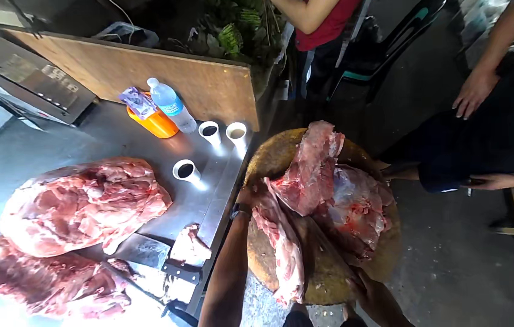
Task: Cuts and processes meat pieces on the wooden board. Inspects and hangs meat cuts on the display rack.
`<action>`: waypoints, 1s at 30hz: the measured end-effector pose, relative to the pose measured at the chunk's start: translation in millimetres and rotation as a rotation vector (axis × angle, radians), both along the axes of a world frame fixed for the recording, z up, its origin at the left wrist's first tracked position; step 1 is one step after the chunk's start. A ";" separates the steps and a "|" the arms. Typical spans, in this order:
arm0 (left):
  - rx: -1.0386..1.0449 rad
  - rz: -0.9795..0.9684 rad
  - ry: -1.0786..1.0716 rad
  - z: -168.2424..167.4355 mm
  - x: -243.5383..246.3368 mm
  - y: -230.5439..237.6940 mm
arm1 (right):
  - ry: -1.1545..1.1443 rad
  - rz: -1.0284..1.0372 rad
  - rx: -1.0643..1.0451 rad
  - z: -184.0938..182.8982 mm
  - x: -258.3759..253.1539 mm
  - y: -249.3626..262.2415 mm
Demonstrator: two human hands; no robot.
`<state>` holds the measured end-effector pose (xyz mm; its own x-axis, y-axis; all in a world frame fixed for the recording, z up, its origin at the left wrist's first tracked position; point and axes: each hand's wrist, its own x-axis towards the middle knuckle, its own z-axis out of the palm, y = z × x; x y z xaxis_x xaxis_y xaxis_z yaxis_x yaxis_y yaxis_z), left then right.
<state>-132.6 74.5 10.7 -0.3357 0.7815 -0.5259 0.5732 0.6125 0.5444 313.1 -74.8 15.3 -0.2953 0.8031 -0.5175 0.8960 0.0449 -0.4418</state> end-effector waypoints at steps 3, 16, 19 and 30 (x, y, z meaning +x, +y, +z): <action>-0.146 -0.099 0.121 -15.2 -17.8 20.3 | 0.053 -0.025 0.091 -7.5 0.8 -6.9; -0.309 -0.288 0.174 -18.4 -3.4 70.3 | 0.144 -0.089 0.222 -25.2 3.1 -26.6; -0.245 -0.277 0.262 -33.1 -3.8 67.1 | 0.155 -0.093 0.260 -30.0 2.6 -31.7; 0.146 -0.200 0.005 47.7 16.5 -12.7 | 0.199 -0.123 0.304 -41.3 7.6 -39.3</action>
<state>-116.2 61.8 58.4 -0.1691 0.9002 -0.4012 0.6777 0.4018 0.6159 320.7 -114.1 -26.1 -0.2575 0.9470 -0.1921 0.8007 0.0979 -0.5910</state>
